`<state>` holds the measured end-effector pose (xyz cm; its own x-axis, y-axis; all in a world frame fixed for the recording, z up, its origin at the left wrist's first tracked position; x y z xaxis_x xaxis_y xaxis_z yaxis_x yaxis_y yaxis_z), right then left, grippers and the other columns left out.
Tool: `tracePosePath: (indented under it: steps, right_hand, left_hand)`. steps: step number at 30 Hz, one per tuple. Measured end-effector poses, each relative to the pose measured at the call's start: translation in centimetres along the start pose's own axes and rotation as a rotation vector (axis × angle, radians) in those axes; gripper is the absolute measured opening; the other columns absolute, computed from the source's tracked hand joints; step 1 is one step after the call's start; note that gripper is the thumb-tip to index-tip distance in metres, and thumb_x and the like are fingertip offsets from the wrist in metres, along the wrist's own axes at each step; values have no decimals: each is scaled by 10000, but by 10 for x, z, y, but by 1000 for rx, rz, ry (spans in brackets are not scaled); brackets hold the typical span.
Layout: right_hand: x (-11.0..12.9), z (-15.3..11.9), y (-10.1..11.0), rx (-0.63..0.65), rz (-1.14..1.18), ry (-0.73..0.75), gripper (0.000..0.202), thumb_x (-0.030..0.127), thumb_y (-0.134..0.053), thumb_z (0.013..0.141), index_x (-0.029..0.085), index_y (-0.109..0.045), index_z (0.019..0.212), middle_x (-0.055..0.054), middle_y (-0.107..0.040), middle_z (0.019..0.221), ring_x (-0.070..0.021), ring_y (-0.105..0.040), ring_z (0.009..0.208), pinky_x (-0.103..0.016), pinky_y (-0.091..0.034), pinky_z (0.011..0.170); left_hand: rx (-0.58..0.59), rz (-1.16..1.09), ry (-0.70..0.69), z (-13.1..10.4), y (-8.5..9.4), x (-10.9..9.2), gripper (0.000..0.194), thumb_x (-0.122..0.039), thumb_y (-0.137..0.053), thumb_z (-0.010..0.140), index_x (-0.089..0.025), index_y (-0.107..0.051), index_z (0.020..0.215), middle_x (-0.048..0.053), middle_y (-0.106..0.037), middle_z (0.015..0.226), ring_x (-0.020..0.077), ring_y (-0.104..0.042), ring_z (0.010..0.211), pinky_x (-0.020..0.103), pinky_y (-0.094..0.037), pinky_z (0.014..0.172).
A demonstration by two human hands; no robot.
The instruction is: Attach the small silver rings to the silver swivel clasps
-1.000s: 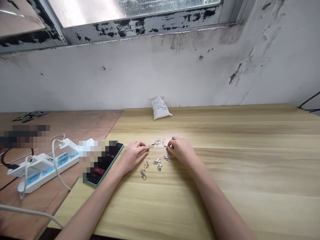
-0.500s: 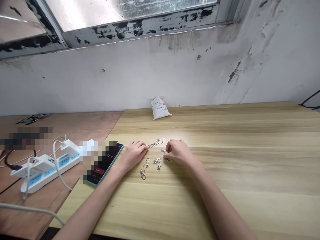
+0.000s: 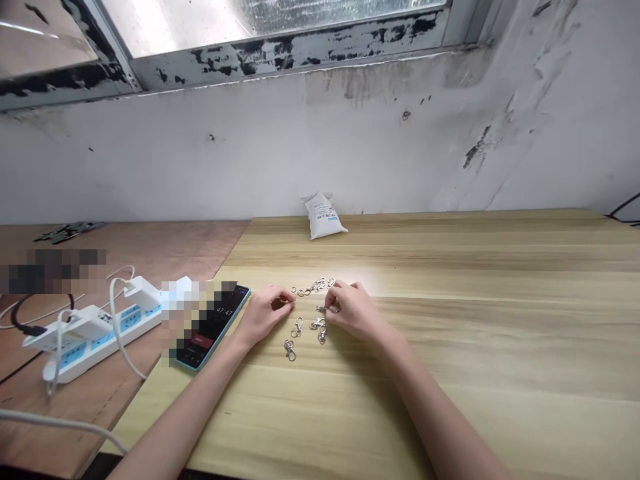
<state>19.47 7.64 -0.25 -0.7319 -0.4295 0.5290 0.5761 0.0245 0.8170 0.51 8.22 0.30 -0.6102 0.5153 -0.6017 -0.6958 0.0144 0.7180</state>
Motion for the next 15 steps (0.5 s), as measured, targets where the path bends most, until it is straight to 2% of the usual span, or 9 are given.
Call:
tracePosePath:
  steps: [6,12,15]
  right_hand:
    - [1,0,-6,19,4,50,110,99,-579,738,208,-576,727,25,-644,729,-118,-550,599,-372,-410,829]
    - [0,-1,-9,16,-53,36,277,94,-553,760,217,-625,998,15,-651,778,-122,-559,613,-358,-412,809]
    - [2,-2,-6,23,-121,35,250,117,-552,772,229,-675,958,-5,-650,800,-146,-586,691,-337,-403,790]
  left_hand:
    - [-21,-42,-1,-1,-2,2,125,-178,-622,838,-224,-711,913,27,-739,909,190,-671,843,320,-514,790]
    - [0,-27,17,-1,-2,0,97,-203,-625,852,-218,-716,879,20,-735,866,185,-663,832,312,-513,776]
    - [-22,-38,31,-1,0,0,97,-206,-602,865,-209,-699,863,19,-717,863,174,-650,815,299,-517,751]
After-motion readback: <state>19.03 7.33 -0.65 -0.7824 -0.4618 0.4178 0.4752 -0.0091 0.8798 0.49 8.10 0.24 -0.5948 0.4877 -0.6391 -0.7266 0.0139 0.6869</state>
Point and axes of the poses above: each hand's wrist, its own z-axis towards the middle knuckle, its own y-axis out of the back of the hand, x = y × z, the point moved 6 cm from there along z, towards the middle knuckle
